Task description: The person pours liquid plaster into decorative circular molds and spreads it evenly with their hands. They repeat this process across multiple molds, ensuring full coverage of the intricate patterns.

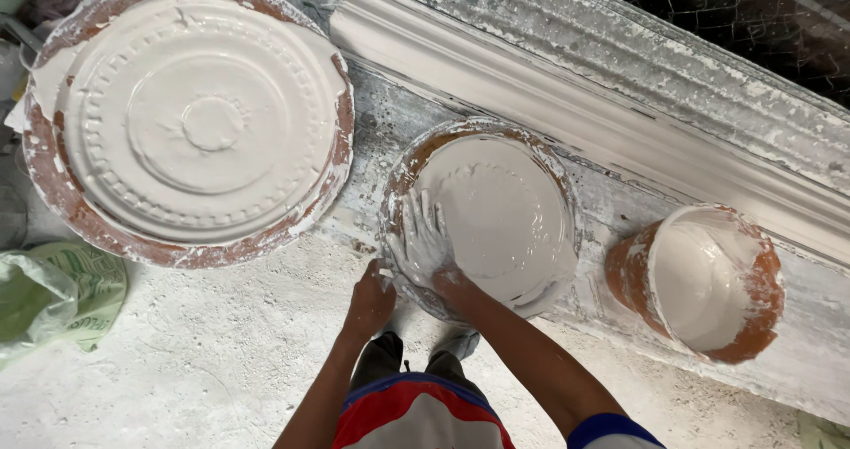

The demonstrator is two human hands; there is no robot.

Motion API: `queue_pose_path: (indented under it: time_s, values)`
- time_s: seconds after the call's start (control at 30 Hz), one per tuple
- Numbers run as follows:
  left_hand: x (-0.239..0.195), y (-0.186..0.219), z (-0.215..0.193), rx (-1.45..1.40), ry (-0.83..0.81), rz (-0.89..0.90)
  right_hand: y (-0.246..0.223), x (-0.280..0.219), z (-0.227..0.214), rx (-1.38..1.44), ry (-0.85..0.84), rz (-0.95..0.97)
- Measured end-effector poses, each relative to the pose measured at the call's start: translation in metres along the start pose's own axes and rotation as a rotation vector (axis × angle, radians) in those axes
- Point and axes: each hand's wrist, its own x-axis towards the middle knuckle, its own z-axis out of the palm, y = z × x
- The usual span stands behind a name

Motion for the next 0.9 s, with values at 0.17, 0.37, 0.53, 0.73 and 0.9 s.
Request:
queue_pose_path:
  time_s: [0.17,0.37,0.53,0.73,0.9]
  values:
    - [0.004,-0.009,0.002,0.038,-0.011,0.009,-0.004,0.033,0.009,-0.055,0.068,0.059]
    - [0.008,-0.005,-0.005,0.029,-0.084,-0.042,0.009,0.093,-0.003,0.074,-0.124,0.200]
    - [0.008,-0.008,-0.006,0.057,-0.078,0.059,0.050,0.091,-0.034,-0.139,-0.126,0.358]
    - [0.014,-0.020,-0.002,0.065,-0.087,0.037,0.031,0.075,-0.021,-0.211,-0.350,0.398]
    - [0.012,-0.029,0.004,0.132,-0.017,0.178,-0.004,0.073,0.014,-0.250,-0.257,0.339]
